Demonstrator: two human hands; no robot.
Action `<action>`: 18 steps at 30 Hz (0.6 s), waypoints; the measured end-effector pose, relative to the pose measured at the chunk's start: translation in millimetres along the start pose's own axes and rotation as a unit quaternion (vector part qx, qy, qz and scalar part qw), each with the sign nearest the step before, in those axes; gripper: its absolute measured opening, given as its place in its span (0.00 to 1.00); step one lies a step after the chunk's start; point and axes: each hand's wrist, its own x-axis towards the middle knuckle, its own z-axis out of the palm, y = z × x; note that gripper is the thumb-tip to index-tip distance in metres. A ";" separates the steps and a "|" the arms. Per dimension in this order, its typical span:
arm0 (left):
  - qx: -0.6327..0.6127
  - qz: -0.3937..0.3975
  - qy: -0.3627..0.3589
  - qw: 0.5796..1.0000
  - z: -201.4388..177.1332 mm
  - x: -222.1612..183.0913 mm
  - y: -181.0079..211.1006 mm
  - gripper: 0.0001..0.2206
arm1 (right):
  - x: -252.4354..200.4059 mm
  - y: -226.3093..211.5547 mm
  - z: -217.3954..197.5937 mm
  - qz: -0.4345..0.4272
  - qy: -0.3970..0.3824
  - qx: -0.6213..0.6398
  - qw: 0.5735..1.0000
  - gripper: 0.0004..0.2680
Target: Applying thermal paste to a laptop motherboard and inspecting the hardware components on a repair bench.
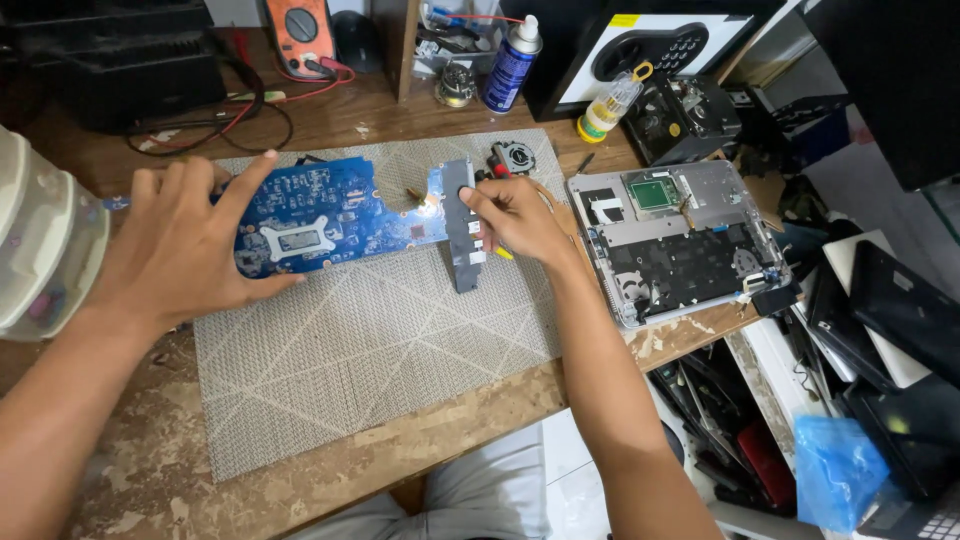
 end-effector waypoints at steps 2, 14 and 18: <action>-0.009 0.002 0.010 1.000 2.9 -1.1 -0.6 0.58 | 0.9 6.3 -1.5 -0.026 -0.006 0.012 1.000 0.19; -0.027 0.019 -0.005 0.999 5.0 -0.9 -0.6 0.58 | 1.5 12.5 0.1 -0.112 0.026 0.049 0.992 0.11; -0.052 0.026 0.009 0.998 5.5 0.0 1.6 0.59 | -1.0 1.3 1.3 -0.092 0.056 0.075 0.991 0.06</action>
